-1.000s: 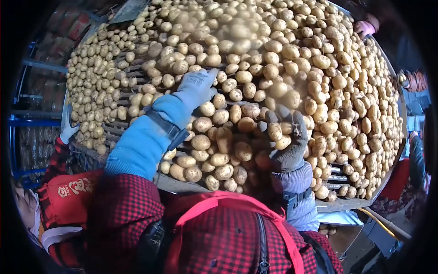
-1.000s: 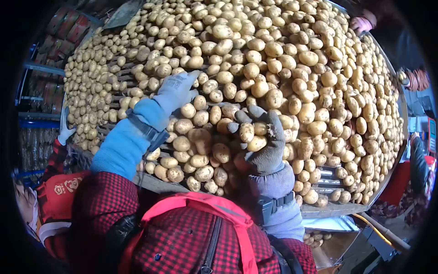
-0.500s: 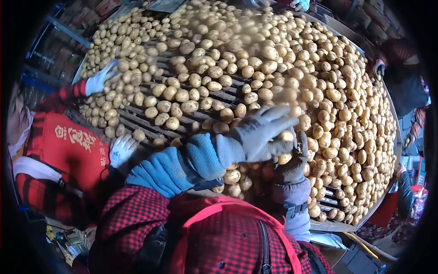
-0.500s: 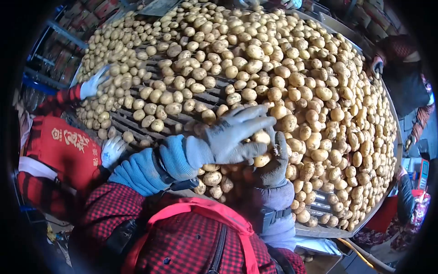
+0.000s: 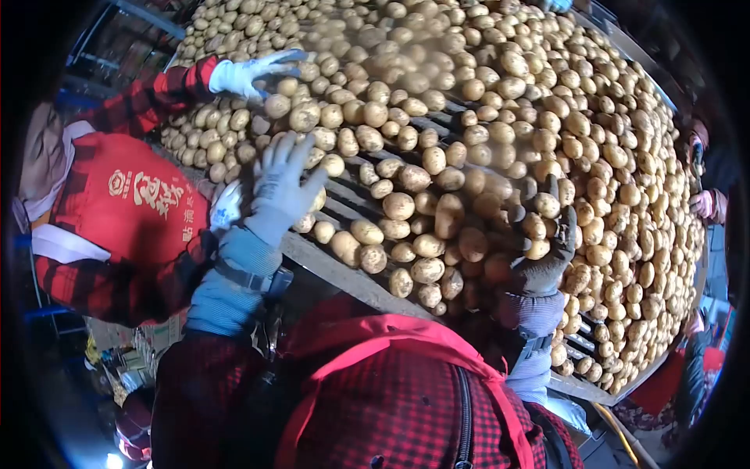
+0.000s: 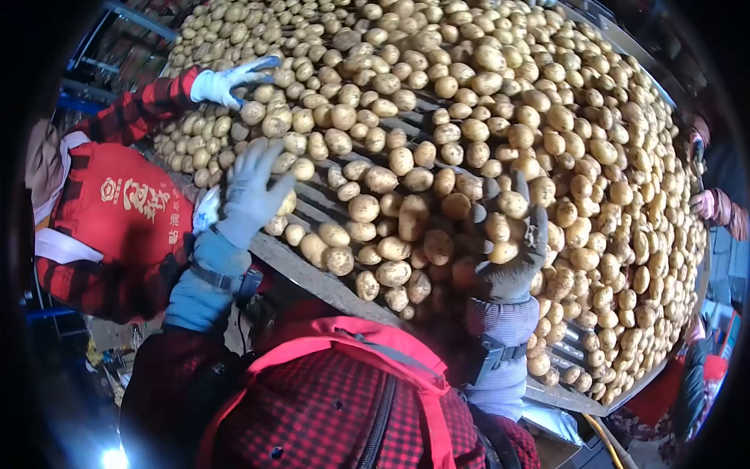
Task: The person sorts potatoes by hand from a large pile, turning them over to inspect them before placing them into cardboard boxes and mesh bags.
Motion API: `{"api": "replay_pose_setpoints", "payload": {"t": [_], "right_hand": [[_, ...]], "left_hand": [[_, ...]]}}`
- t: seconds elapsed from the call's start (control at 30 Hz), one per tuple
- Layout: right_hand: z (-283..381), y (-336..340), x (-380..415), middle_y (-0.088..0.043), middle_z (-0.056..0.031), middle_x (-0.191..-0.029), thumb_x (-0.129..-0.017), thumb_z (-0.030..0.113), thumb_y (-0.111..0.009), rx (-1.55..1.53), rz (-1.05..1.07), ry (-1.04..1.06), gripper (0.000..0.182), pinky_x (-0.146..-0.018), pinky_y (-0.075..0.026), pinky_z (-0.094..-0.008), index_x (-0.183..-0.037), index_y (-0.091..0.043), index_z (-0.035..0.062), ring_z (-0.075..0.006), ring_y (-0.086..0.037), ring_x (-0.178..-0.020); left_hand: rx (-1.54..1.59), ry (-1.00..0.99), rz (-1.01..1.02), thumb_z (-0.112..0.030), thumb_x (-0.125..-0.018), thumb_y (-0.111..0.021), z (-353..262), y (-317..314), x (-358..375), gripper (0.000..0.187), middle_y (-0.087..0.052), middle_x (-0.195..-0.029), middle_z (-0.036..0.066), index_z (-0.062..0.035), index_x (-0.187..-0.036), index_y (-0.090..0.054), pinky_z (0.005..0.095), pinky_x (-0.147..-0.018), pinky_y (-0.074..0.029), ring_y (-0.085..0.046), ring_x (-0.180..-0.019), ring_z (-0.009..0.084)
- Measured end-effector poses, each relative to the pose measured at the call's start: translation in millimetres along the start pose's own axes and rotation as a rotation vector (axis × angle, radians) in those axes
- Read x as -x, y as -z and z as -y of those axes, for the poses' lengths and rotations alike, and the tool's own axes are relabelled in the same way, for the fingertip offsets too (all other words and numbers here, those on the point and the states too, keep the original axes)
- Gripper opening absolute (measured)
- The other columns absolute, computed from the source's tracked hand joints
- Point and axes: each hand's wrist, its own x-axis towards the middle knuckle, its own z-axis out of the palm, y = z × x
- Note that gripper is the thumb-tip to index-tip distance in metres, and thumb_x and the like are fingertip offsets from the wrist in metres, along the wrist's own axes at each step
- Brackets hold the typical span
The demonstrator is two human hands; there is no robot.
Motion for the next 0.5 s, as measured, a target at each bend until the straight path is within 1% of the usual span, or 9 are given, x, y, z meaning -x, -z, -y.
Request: {"api": "replay_pose_setpoints", "payload": {"t": [0.03,0.07,0.1,0.17,0.2,0.23,0.3,0.43,0.5], "right_hand": [[1.7,4.4,-1.4,-0.052,-0.0190,-0.152,-0.113,0.035,-0.037,-0.219,0.147,-0.065,0.061,-0.095,-0.060,-0.0314,-0.158,-0.034,-0.0056,-0.0292,-0.058,-0.136],[1.5,-3.0,0.0,-0.054,-0.0195,-0.150,-0.113,0.036,-0.038,-0.034,-0.064,-0.036,0.061,-0.085,-0.062,-0.0285,-0.158,-0.035,-0.0036,-0.0274,-0.060,-0.133],[-0.7,8.3,0.3,-0.053,-0.0195,-0.152,-0.112,0.036,-0.038,-0.108,0.108,-0.026,0.060,-0.085,-0.062,-0.0283,-0.158,-0.036,-0.0032,-0.0266,-0.061,-0.131],[-3.3,-13.5,3.2,-0.057,-0.0178,-0.149,-0.112,0.026,-0.039,0.003,-0.168,0.071,0.048,-0.080,-0.062,-0.0273,-0.156,-0.043,0.0071,-0.0268,-0.067,-0.116],[-0.7,22.8,-4.6,-0.055,-0.0183,-0.151,-0.112,0.020,-0.039,-0.156,0.273,-0.031,0.045,-0.092,-0.061,-0.0303,-0.155,-0.042,0.0061,-0.0276,-0.066,-0.120],[-10.8,23.5,-4.0,-0.055,-0.0183,-0.151,-0.112,0.020,-0.039,-0.157,0.279,-0.036,0.045,-0.092,-0.061,-0.0303,-0.155,-0.042,0.0061,-0.0276,-0.066,-0.120],[-24.2,23.8,-0.3,-0.058,-0.0185,-0.148,-0.113,0.025,-0.038,0.591,-0.165,0.366,0.045,-0.086,-0.063,-0.0323,-0.154,-0.044,0.0065,-0.0287,-0.068,-0.116],[-16.3,41.7,0.5,-0.059,-0.0189,-0.146,-0.112,0.019,-0.039,0.419,-0.211,0.213,0.044,-0.090,-0.062,-0.0335,-0.153,-0.045,0.0041,-0.0281,-0.066,-0.119],[-14.3,34.0,1.5,-0.061,-0.0177,-0.142,-0.105,0.009,-0.049,0.233,-0.245,0.159,0.046,-0.097,-0.059,-0.0337,-0.150,-0.045,-0.0003,-0.0252,-0.063,-0.124]], "left_hand": [[-0.012,0.001,-0.072,-0.033,-0.092,-0.073,7.7,9.3,2.4,0.061,-0.052,-0.149,0.020,-0.0135,-0.147,-0.056,0.0527,-0.115,-0.037,-0.046,-0.139,0.0421],[0.031,-0.025,-0.114,-0.026,-0.092,-0.073,12.8,19.3,5.6,0.056,-0.057,-0.144,0.020,-0.0100,-0.144,-0.059,0.0522,-0.112,-0.040,-0.051,-0.134,0.0427],[0.106,-0.045,-0.164,-0.021,-0.093,-0.073,15.6,26.0,10.0,0.052,-0.062,-0.138,0.019,-0.0081,-0.142,-0.061,0.0493,-0.107,-0.046,-0.057,-0.127,0.0410],[0.173,0.007,-0.138,-0.020,-0.094,-0.071,16.5,36.5,19.1,0.047,-0.068,-0.130,0.018,-0.0078,-0.139,-0.064,0.0473,-0.103,-0.049,-0.063,-0.120,0.0382],[0.169,0.018,-0.134,-0.020,-0.094,-0.071,17.9,37.5,25.0,0.047,-0.068,-0.130,0.018,-0.0078,-0.139,-0.064,0.0473,-0.103,-0.049,-0.063,-0.120,0.0382],[0.184,0.027,-0.115,-0.023,-0.093,-0.072,18.9,37.9,28.2,0.046,-0.070,-0.123,0.017,-0.0093,-0.137,-0.065,0.0475,-0.099,-0.051,-0.065,-0.112,0.0376],[0.203,0.034,-0.094,-0.026,-0.093,-0.073,18.8,37.7,32.3,0.045,-0.072,-0.116,0.015,-0.0108,-0.135,-0.067,0.0477,-0.095,-0.052,-0.068,-0.105,0.0369],[0.213,0.072,-0.008,-0.027,-0.092,-0.073,18.2,33.4,40.0,0.044,-0.072,-0.110,0.015,-0.0099,-0.132,-0.068,0.0472,-0.095,-0.052,-0.068,-0.104,0.0363],[0.186,0.088,0.144,-0.022,-0.093,-0.072,13.5,32.5,39.5,0.044,-0.070,-0.127,0.018,-0.0074,-0.135,-0.067,0.0454,-0.101,-0.051,-0.065,-0.119,0.0366]]}}
